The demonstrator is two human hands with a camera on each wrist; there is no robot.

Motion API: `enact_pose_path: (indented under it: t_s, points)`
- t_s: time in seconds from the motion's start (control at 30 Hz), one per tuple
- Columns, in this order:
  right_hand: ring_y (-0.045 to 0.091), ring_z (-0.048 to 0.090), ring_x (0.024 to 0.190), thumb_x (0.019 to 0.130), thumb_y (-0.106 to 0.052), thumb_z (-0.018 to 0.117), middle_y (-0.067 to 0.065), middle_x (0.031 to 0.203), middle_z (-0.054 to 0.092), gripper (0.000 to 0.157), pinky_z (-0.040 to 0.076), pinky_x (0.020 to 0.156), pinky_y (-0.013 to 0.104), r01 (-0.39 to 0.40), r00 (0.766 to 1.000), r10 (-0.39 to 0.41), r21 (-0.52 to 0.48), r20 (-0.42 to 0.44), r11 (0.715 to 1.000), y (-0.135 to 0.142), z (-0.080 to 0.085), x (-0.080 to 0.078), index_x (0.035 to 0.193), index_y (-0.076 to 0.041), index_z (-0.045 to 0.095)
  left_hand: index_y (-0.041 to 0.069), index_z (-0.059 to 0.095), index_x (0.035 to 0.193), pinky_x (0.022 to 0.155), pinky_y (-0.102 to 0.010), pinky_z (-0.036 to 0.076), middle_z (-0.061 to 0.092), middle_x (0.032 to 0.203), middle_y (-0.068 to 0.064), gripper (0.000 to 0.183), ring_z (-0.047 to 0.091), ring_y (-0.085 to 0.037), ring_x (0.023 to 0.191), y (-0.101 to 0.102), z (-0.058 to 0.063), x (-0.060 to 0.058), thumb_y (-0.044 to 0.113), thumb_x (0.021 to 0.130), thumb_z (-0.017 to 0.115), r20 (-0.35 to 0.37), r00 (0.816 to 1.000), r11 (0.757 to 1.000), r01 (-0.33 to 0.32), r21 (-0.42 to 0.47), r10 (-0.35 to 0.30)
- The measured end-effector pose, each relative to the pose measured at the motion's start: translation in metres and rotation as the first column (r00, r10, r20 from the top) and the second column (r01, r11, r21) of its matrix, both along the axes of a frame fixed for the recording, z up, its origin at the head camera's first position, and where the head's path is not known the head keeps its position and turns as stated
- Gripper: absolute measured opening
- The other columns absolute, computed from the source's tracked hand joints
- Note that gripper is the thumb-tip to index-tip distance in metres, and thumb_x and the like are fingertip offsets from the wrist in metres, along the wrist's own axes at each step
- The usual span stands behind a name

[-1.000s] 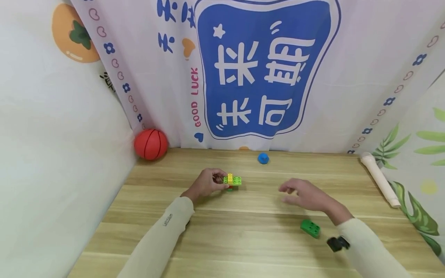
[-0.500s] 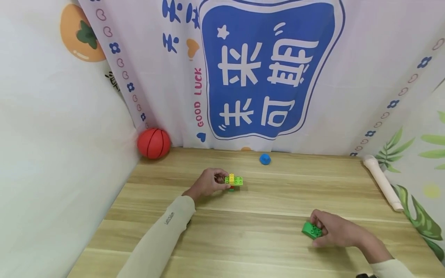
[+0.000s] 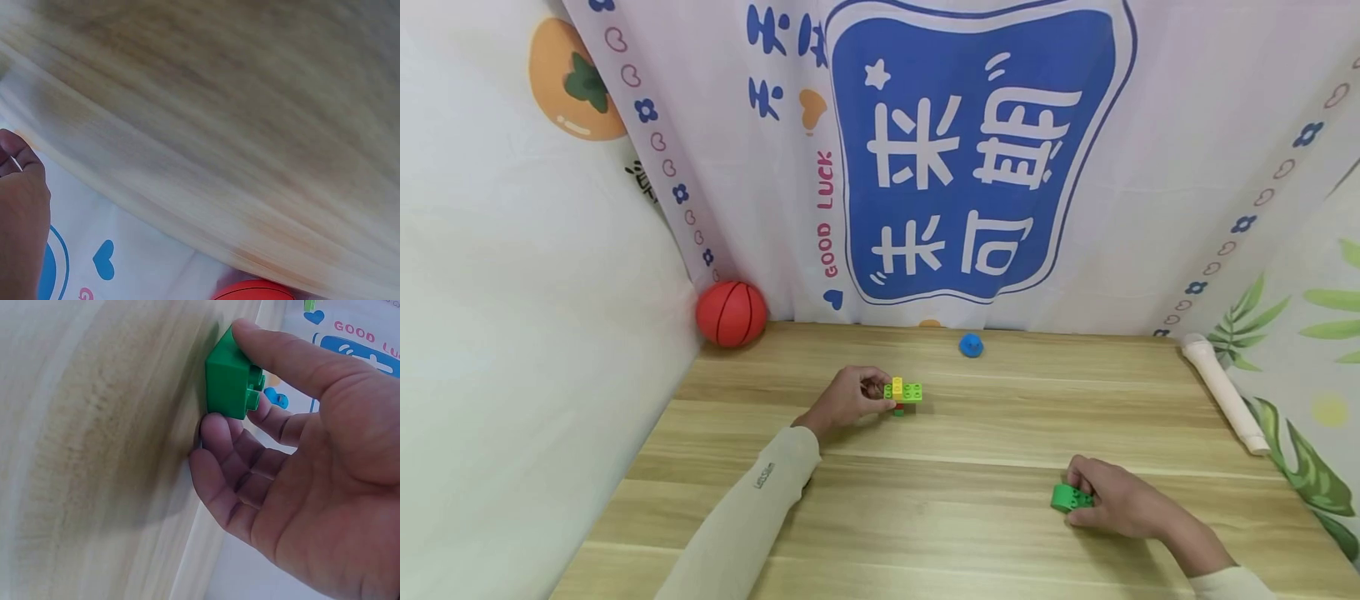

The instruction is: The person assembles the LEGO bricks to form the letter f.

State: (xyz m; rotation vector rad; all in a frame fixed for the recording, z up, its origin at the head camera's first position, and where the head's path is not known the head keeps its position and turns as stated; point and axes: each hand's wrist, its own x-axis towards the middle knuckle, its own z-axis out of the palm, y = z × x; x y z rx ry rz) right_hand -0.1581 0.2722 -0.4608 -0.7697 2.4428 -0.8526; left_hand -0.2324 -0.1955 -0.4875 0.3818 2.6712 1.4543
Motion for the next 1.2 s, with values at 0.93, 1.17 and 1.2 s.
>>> enact_pose_path:
  t_s: [0.93, 1.17, 1.2]
  points:
    - [0.010, 0.056, 0.087, 0.094, -0.020, 0.084, -0.002, 0.097, 0.064, 0.026, 0.050, 0.074, 0.024, 0.116, 0.973, -0.116, -0.011, -0.201, 0.993, -0.056, 0.020, -0.028, 0.111, -0.010, 0.067, 0.008, 0.078, 0.121, 0.077, -0.024, 0.052, 0.070, 0.099, -0.004, 0.033, 0.059, -0.017, 0.088, -0.001, 0.006, 0.001, 0.015, 0.090, 0.088, 0.002, 1.000, 1.000, -0.010, -0.018, 0.010]
    - [0.016, 0.063, 0.095, 0.097, -0.017, 0.081, 0.004, 0.105, 0.070, 0.027, 0.057, 0.081, 0.030, 0.106, 0.961, -0.136, -0.135, -0.239, 0.985, -0.100, 0.031, -0.053, 0.117, -0.005, 0.069, 0.007, 0.078, 0.120, 0.076, -0.023, 0.051, 0.069, 0.098, -0.004, 0.032, 0.059, -0.015, 0.088, 0.002, 0.004, 0.001, 0.015, 0.091, 0.088, -0.014, 1.000, 1.000, -0.002, -0.015, 0.002]
    - [0.016, 0.064, 0.097, 0.097, -0.017, 0.081, 0.005, 0.106, 0.070, 0.027, 0.057, 0.082, 0.031, 0.112, 0.958, -0.144, -0.140, -0.247, 0.984, -0.106, 0.033, -0.056, 0.118, -0.005, 0.069, 0.006, 0.078, 0.120, 0.076, -0.022, 0.051, 0.069, 0.098, -0.004, 0.031, 0.058, -0.015, 0.088, 0.002, 0.004, 0.001, 0.015, 0.091, 0.088, -0.013, 1.000, 1.000, 0.001, -0.016, -0.002]
